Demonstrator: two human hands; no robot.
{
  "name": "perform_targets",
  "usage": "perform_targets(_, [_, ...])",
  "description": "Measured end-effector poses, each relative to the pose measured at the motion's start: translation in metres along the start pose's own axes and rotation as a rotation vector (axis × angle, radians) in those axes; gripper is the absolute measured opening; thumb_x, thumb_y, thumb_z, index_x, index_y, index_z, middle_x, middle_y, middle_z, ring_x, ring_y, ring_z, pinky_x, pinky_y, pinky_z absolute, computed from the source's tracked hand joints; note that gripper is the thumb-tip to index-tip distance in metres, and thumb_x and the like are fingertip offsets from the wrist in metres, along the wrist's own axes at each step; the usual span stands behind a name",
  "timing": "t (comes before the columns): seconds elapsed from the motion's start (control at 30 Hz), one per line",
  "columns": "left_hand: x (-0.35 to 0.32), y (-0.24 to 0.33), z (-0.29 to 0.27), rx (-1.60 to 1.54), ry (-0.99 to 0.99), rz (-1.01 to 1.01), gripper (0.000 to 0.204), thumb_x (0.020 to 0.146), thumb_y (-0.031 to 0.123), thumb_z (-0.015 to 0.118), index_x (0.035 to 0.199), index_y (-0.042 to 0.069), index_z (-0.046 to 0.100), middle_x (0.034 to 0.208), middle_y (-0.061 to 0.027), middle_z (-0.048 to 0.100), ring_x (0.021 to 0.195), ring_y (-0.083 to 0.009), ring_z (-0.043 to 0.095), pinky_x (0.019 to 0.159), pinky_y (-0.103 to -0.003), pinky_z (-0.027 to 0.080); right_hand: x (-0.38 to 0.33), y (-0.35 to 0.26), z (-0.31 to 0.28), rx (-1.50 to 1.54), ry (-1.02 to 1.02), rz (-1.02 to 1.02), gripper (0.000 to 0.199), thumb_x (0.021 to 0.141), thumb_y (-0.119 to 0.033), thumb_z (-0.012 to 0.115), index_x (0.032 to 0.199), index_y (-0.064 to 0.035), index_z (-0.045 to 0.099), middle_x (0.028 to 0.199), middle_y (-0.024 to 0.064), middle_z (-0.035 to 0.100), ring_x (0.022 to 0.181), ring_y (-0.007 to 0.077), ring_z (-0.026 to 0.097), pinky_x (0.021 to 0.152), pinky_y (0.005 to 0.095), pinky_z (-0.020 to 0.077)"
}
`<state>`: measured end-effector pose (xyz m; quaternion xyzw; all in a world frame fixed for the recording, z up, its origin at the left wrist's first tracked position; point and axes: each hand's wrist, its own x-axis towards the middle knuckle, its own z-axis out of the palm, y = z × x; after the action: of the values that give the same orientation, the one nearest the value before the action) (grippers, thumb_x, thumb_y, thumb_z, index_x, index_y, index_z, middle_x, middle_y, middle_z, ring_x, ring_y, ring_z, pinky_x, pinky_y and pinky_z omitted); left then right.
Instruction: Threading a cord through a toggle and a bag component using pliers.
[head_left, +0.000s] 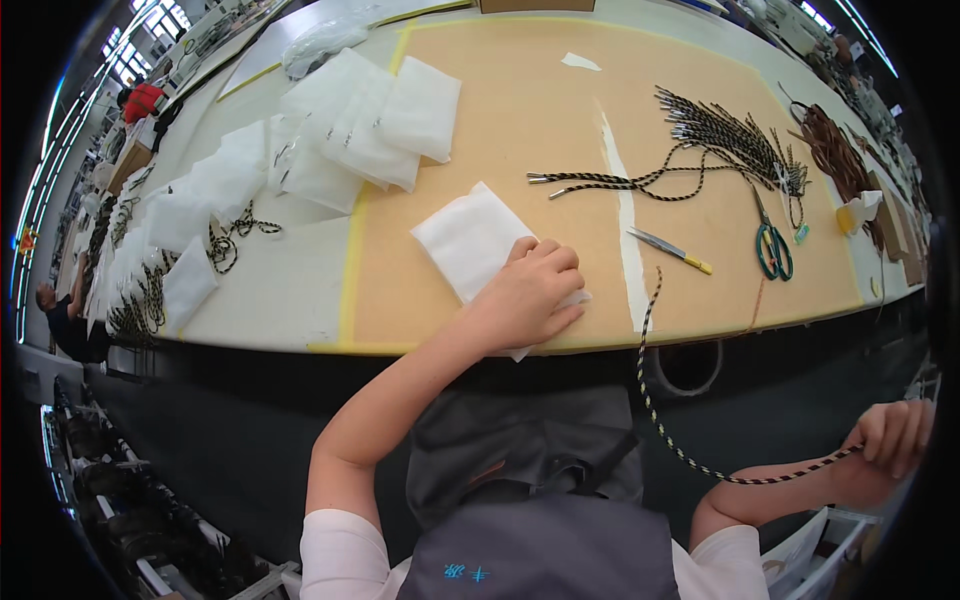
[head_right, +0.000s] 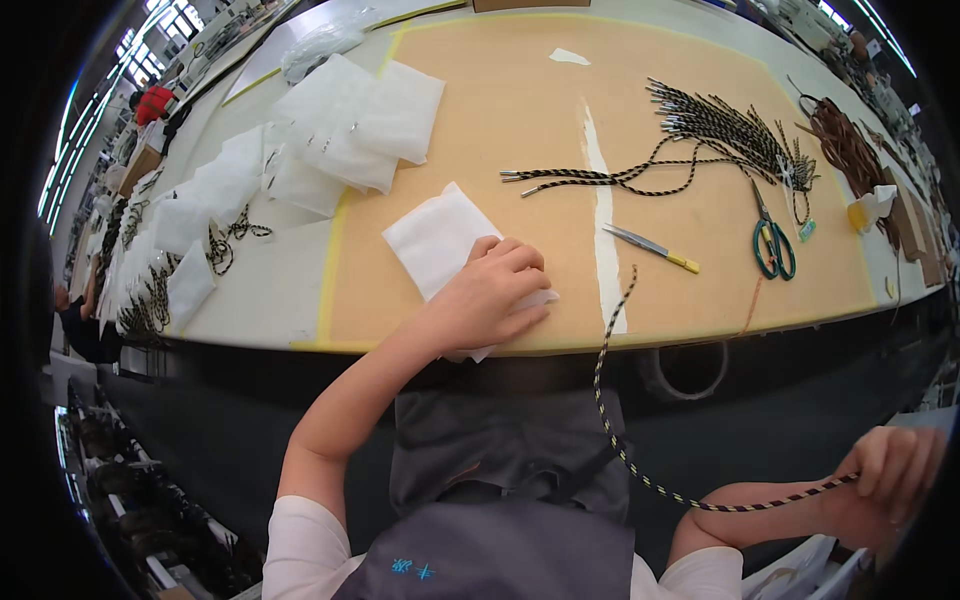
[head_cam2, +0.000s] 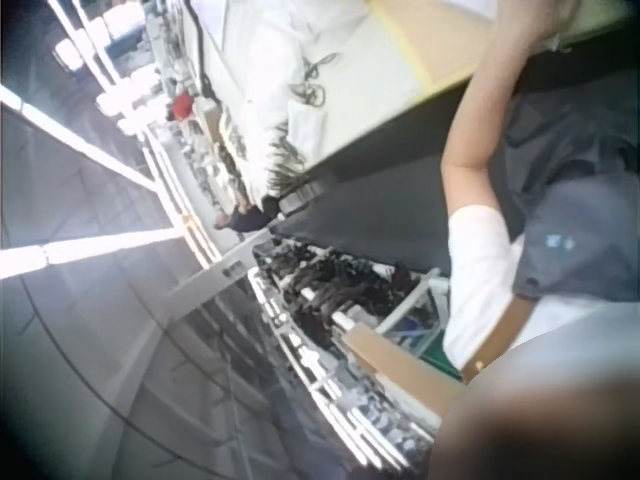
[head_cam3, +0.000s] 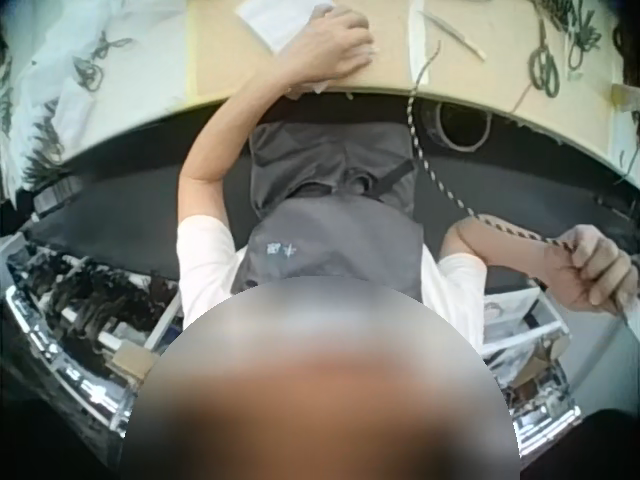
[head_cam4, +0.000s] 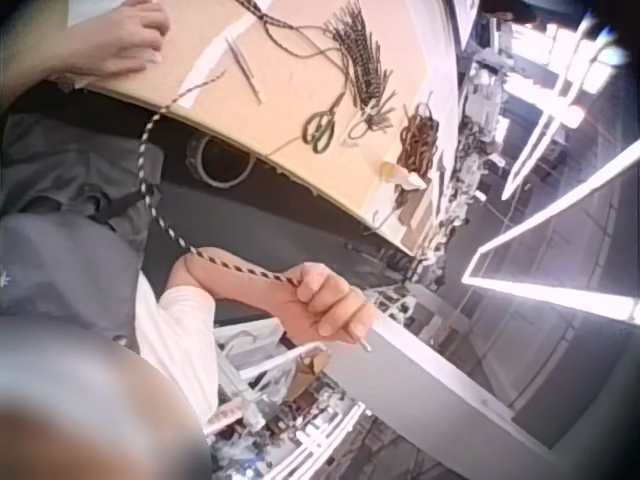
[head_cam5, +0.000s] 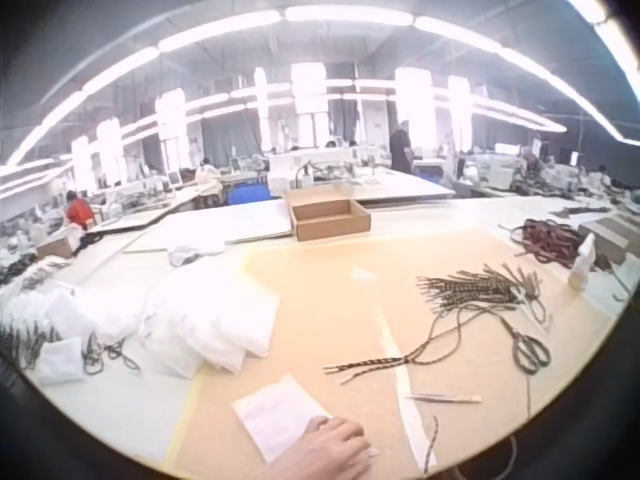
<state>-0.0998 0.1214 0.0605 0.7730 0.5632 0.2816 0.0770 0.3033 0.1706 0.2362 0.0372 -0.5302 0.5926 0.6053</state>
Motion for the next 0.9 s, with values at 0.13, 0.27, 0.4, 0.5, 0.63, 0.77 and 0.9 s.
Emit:
perform_targets(0.13, [0.015, -0.003, 0.014, -0.010, -0.011, 0.030, 0.012, 0.086, 0.019, 0.070, 0.089, 0.009, 0.064, 0.094, -0.0050, 0.058, 0.095, -0.0229, 0.056, 0.098, -0.042, 0.036, -0.054, 0.064, -0.023, 0.034, -0.033, 0.505, 0.022, 0.098, -0.018, 0.068, 0.086, -0.0068, 0.054, 0.060, 0.0013, 0.058, 0.044, 0.0062, 0.044, 0.038, 0.0188, 0.0310])
perform_targets(0.27, [0.014, 0.005, 0.017, -0.026, 0.045, -0.028, 0.017, 0.086, 0.015, 0.068, 0.074, 0.008, 0.059, 0.078, -0.0033, 0.055, 0.082, -0.0211, 0.054, 0.089, -0.040, 0.036, -0.113, 0.170, 0.017, -0.168, 0.110, 1.286, 0.014, 0.097, -0.015, 0.066, 0.101, -0.0022, 0.065, 0.077, 0.0030, 0.065, 0.056, 0.0019, 0.048, 0.048, 0.0166, 0.0330])
perform_targets(0.4, [0.024, 0.028, 0.028, -0.093, 0.026, -0.002, 0.019, 0.084, 0.012, 0.067, 0.069, 0.007, 0.056, 0.072, -0.0054, 0.053, 0.078, -0.0227, 0.054, 0.084, -0.039, 0.037, -0.161, 0.225, 0.053, -0.141, 0.014, 1.377, 0.021, 0.100, -0.024, 0.065, 0.107, -0.0048, 0.066, 0.084, -0.0014, 0.066, 0.067, 0.0006, 0.050, 0.057, 0.0154, 0.0370])
perform_targets(0.5, [0.024, 0.031, 0.039, -0.116, 0.037, 0.059, 0.021, 0.082, 0.010, 0.066, 0.067, 0.004, 0.053, 0.070, -0.0083, 0.054, 0.076, -0.0257, 0.056, 0.079, -0.039, 0.040, -0.176, 0.234, 0.062, -0.046, 0.093, 1.365, 0.019, 0.102, -0.024, 0.063, 0.109, -0.0056, 0.064, 0.086, -0.0010, 0.067, 0.067, 0.0010, 0.051, 0.055, 0.0153, 0.0367])
perform_targets(0.63, [0.031, 0.023, 0.040, -0.121, 0.013, -0.013, 0.021, 0.081, 0.011, 0.066, 0.068, 0.001, 0.054, 0.069, -0.0133, 0.058, 0.073, -0.0337, 0.059, 0.068, -0.044, 0.045, -0.185, 0.232, 0.066, -0.069, 0.096, 1.294, 0.020, 0.103, -0.023, 0.061, 0.111, -0.0044, 0.062, 0.093, 0.0007, 0.067, 0.075, 0.0036, 0.056, 0.062, 0.0179, 0.0414])
perform_targets(0.77, [0.035, 0.020, 0.042, -0.161, -0.043, -0.087, 0.019, 0.082, 0.012, 0.067, 0.071, 0.000, 0.058, 0.070, -0.0160, 0.061, 0.072, -0.0381, 0.061, 0.064, -0.047, 0.048, -0.182, 0.241, 0.072, -0.184, 0.144, 1.205, 0.017, 0.103, -0.021, 0.060, 0.108, -0.0055, 0.062, 0.087, -0.0005, 0.067, 0.069, 0.0013, 0.051, 0.058, 0.0156, 0.0385])
perform_targets(0.9, [0.033, 0.020, 0.040, -0.149, -0.045, -0.090, 0.017, 0.082, 0.013, 0.068, 0.073, 0.000, 0.061, 0.072, -0.0158, 0.062, 0.074, -0.0372, 0.062, 0.065, -0.046, 0.049, -0.181, 0.249, 0.078, -0.119, 0.195, 1.204, 0.017, 0.103, -0.020, 0.061, 0.109, -0.0047, 0.062, 0.089, -0.0004, 0.067, 0.070, 0.0012, 0.051, 0.060, 0.0157, 0.0396])
